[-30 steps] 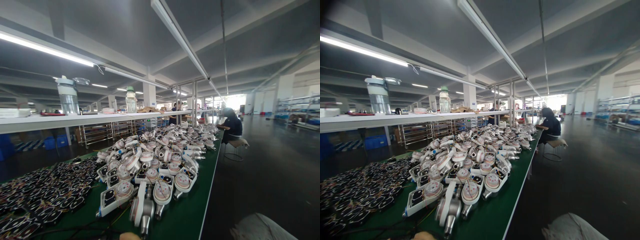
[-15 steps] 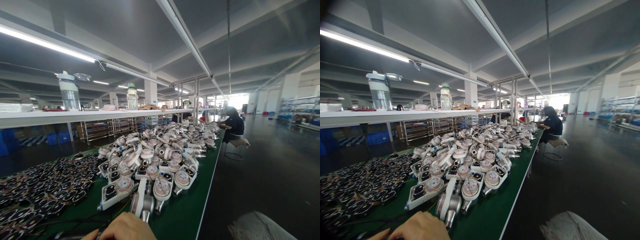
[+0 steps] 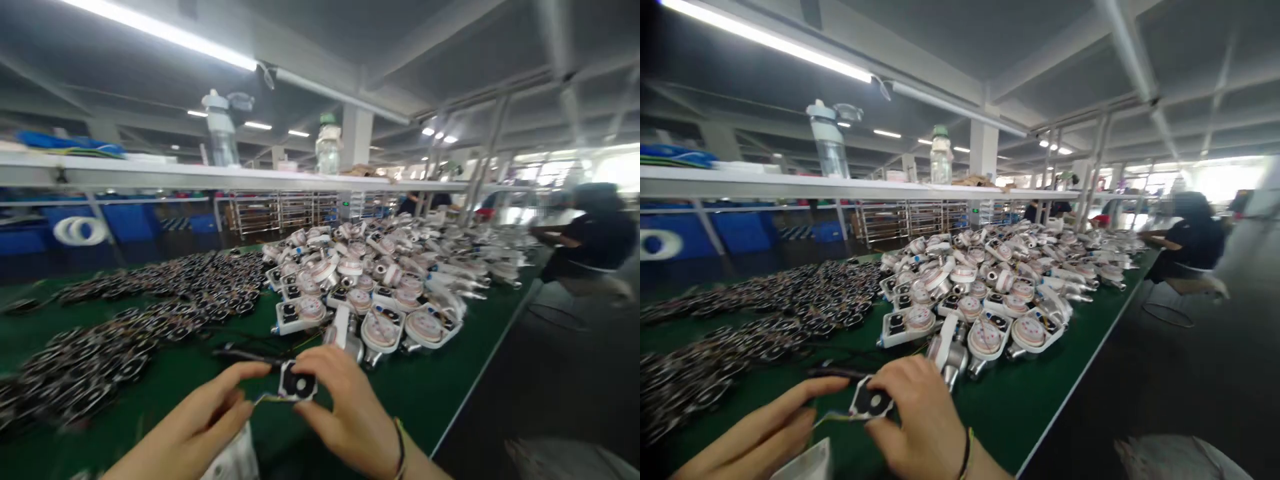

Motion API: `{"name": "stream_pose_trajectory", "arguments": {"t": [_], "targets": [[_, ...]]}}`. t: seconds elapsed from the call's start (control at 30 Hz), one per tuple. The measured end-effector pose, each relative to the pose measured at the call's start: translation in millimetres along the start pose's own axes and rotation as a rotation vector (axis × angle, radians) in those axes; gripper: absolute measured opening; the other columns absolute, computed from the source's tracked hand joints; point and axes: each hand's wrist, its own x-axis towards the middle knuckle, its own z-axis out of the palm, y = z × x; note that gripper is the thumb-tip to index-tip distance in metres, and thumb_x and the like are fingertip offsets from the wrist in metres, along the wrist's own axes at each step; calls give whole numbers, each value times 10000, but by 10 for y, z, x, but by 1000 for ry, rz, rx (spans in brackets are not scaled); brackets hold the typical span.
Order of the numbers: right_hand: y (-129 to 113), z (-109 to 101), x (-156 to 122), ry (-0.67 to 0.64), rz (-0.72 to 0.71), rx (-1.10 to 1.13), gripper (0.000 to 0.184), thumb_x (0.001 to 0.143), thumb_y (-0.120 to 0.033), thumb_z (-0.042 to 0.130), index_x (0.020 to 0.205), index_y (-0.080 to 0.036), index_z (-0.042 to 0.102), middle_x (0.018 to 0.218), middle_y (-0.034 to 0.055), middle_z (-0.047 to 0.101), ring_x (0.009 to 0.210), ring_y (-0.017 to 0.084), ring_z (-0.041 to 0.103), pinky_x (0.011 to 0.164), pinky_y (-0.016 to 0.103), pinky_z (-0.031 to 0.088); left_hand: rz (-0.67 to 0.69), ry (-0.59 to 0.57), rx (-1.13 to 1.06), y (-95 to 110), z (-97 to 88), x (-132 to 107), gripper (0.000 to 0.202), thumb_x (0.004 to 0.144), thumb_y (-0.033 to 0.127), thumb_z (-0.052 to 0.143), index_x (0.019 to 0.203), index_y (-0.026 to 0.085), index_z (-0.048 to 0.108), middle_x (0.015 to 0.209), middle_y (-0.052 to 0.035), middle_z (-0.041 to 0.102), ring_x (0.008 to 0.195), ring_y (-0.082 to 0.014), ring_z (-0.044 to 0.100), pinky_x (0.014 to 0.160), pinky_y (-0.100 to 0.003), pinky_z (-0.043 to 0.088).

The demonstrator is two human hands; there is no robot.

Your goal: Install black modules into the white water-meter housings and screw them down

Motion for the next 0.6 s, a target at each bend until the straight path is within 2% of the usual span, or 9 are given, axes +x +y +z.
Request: {"name": "stream_pose_trajectory", "arguments": {"t": [0.03,0.1,0.17,0.27,0.37,0.5,0.6], "targets": [[-48,-26,-6,-18,33,11,354,771,-81,656,1086,-217,570,1096,-4,588,1026,169,519,911,319,392,-16,-4,68,105,-62,-72,435,903,485,440,1255,257,555,824,-5,647,781,-188,630,633,-240,521],[-63,-38,-13,-47,31,-18,297,847,-99,581,1120,-215,563,1138,21,574,1077,183,502,957,352,385,14,-118,197,273,-168,-146,389,897,359,488,1265,240,537,658,49,551,589,-137,531,525,-208,408],[15,9,-15,-83,-3,-81,234,926,-163,529,1152,-218,552,1163,52,565,1094,208,502,954,382,399,56,-148,317,323,-249,-145,342,861,208,508,1188,270,587,653,65,574,564,-121,516,530,-208,359],[182,133,-29,-105,-60,-173,207,985,-278,500,1183,-230,535,1184,66,556,1111,232,507,957,409,412,53,-155,548,222,-323,-142,373,863,175,541,1217,286,576,716,47,643,641,-154,600,576,-232,382],[295,236,-45,-125,-89,-223,235,1023,-388,447,1192,-243,522,1199,51,550,1118,225,512,953,403,423,94,-209,705,79,-342,-185,387,862,155,533,1222,292,563,823,17,701,758,-196,666,627,-263,431],[365,345,-26,-168,-119,-255,277,1043,-443,399,1194,-243,517,1215,44,542,1120,217,513,954,405,415,153,-307,742,-120,-301,-192,335,787,75,564,1045,278,635,870,23,724,793,-194,686,599,-252,422],[409,424,-2,-185,-127,-261,291,1040,-460,401,1189,-245,527,1209,46,550,1108,228,526,948,421,412,194,-350,783,-282,-248,-131,204,786,110,614,940,239,650,815,11,712,754,-196,678,533,-260,384]]}}
